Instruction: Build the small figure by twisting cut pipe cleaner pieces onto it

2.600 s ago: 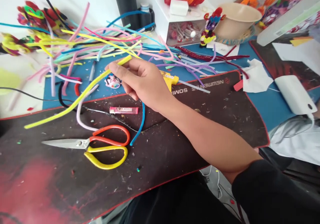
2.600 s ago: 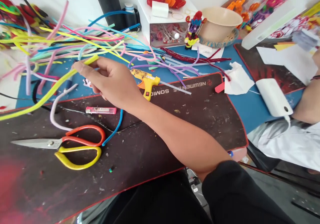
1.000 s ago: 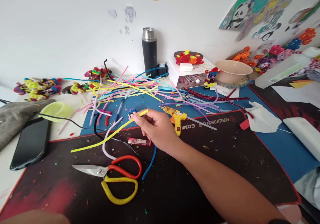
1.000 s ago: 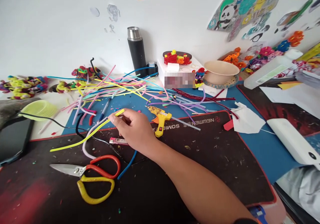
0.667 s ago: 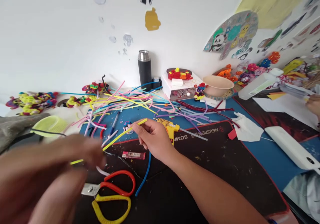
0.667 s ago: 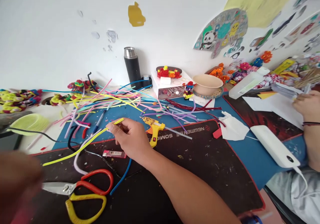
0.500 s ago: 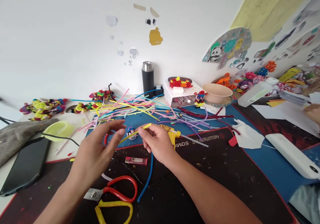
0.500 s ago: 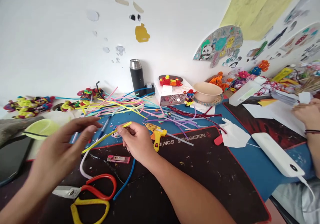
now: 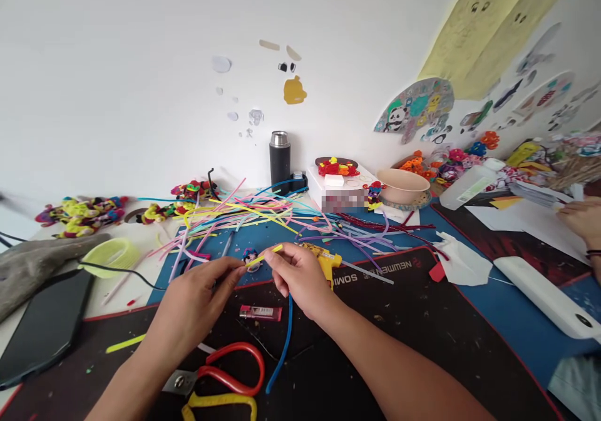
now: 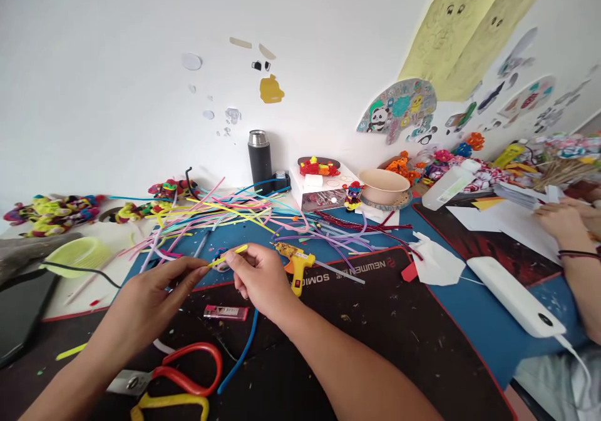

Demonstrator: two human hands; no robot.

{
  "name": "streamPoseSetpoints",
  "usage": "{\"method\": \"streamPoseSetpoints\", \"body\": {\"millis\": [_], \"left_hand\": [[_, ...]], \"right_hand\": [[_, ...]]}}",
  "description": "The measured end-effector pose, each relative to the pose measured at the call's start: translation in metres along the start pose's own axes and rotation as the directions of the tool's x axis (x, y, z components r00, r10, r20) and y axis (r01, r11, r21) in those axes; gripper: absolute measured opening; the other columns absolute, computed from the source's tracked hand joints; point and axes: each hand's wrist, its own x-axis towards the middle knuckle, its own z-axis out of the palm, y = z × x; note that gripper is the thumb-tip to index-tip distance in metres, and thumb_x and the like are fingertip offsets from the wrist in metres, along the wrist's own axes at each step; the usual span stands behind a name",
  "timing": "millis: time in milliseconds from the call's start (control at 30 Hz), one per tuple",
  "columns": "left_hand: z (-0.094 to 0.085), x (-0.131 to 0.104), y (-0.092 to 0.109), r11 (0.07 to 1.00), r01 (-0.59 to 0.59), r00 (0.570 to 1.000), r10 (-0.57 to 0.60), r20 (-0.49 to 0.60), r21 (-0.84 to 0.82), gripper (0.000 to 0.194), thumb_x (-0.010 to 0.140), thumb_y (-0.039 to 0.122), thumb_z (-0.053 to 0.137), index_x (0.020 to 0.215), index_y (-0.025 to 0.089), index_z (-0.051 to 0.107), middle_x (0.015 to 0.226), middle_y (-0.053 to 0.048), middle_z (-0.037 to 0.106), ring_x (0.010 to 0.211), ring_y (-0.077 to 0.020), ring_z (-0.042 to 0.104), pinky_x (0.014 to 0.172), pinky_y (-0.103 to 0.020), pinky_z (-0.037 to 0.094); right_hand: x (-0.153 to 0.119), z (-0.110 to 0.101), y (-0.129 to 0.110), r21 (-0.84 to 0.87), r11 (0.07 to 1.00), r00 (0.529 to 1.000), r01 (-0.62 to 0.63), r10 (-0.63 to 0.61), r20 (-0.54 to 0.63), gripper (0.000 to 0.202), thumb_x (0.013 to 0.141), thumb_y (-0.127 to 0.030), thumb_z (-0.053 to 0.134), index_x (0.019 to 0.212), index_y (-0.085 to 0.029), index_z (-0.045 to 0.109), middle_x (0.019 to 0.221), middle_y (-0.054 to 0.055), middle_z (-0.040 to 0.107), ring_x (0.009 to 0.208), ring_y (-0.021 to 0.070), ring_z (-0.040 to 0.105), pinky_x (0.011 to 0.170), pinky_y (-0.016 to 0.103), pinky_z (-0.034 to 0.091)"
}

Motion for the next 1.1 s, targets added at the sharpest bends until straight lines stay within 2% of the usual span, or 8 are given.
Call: {"method": "streamPoseSetpoints", "body": {"millis": [233,333,467,567,667,900,1000,1100], "left_hand": [[0.002,-0.002,0.001,0.999,0.014,0.998,-0.012,0.058,-0.030,0.042,0.101,0.064,0.058,0.111,0.030,0.082,0.083,0.002,0.083,0.066,-0.0216,0.075,0.064,-0.028,0.053],[0.002,-0.002,-0.009,1.000,-0.026,0.997,0.026,0.070,-0.011,0.042,0.102,0.064,0.057,0.108,0.030,0.082,0.092,-0.001,0.086,0.076,-0.0234,0.078,0.071,-0.029,0.055],[-0.011,0.002,-0.023,0.994,0.093,0.993,-0.089,-0.077,0.055,0.041,0.099,0.063,0.059,0.101,0.029,0.083,0.091,-0.001,0.087,0.079,-0.0248,0.078,0.070,-0.029,0.053],[-0.025,0.006,-0.020,0.981,0.187,0.960,-0.171,-0.223,0.051,0.039,0.097,0.061,0.059,0.095,0.028,0.080,0.076,0.002,0.080,0.067,-0.0225,0.070,0.063,-0.029,0.049],[-0.032,0.009,-0.010,0.981,0.192,0.947,-0.181,-0.265,0.016,0.038,0.092,0.061,0.060,0.089,0.027,0.078,0.076,0.002,0.080,0.067,-0.0232,0.069,0.063,-0.030,0.050],[-0.026,0.011,-0.016,0.985,0.175,0.953,-0.168,-0.254,0.006,0.036,0.092,0.059,0.060,0.091,0.027,0.078,0.072,0.000,0.079,0.065,-0.0226,0.068,0.062,-0.030,0.050],[-0.023,0.011,-0.020,0.986,0.169,0.956,-0.165,-0.241,-0.005,0.038,0.091,0.060,0.060,0.091,0.027,0.079,0.077,-0.002,0.081,0.066,-0.0230,0.069,0.061,-0.030,0.049],[-0.020,0.011,-0.024,0.984,0.177,0.962,-0.169,-0.216,0.019,0.040,0.093,0.061,0.059,0.093,0.027,0.080,0.076,-0.002,0.081,0.062,-0.0224,0.067,0.057,-0.030,0.046]], "right_hand": [[0.004,-0.003,0.007,0.000,1.000,0.999,0.004,-0.004,-0.042,0.054,0.089,-0.071,0.078,0.094,-0.018,0.070,0.054,-0.009,0.051,0.042,0.0082,0.040,0.044,0.024,0.030],[0.003,-0.003,0.010,-0.045,0.999,1.000,-0.002,0.001,-0.018,0.053,0.091,-0.071,0.076,0.096,-0.018,0.071,0.054,-0.009,0.052,0.042,0.0085,0.040,0.045,0.024,0.030],[-0.002,-0.003,0.007,-0.253,0.966,0.999,0.044,-0.040,0.021,0.041,0.102,-0.059,0.069,0.102,-0.019,0.078,0.060,-0.005,0.059,0.049,0.0119,0.050,0.052,0.026,0.037],[-0.008,-0.002,0.002,-0.506,0.845,0.985,0.170,-0.130,0.113,0.026,0.104,-0.045,0.072,0.100,-0.022,0.082,0.072,0.001,0.073,0.065,0.0173,0.064,0.065,0.030,0.044],[-0.015,0.002,-0.002,-0.660,0.702,0.960,0.266,-0.131,0.248,0.016,0.105,-0.036,0.073,0.103,-0.024,0.084,0.093,0.005,0.085,0.085,0.0233,0.077,0.077,0.033,0.048],[-0.019,0.005,-0.005,-0.884,0.375,0.939,0.279,0.085,0.332,0.030,0.104,-0.049,0.079,0.121,-0.026,0.084,0.105,0.007,0.087,0.100,0.0271,0.081,0.082,0.033,0.049],[-0.019,0.003,-0.004,-0.903,0.298,0.923,0.309,0.134,0.360,0.030,0.102,-0.049,0.082,0.118,-0.024,0.082,0.115,0.008,0.086,0.106,0.0284,0.080,0.081,0.033,0.048],[-0.021,0.004,-0.002,-0.907,0.267,0.919,0.325,0.138,0.369,0.022,0.103,-0.044,0.080,0.107,-0.022,0.079,0.109,0.007,0.086,0.101,0.0274,0.080,0.075,0.033,0.042]]}}
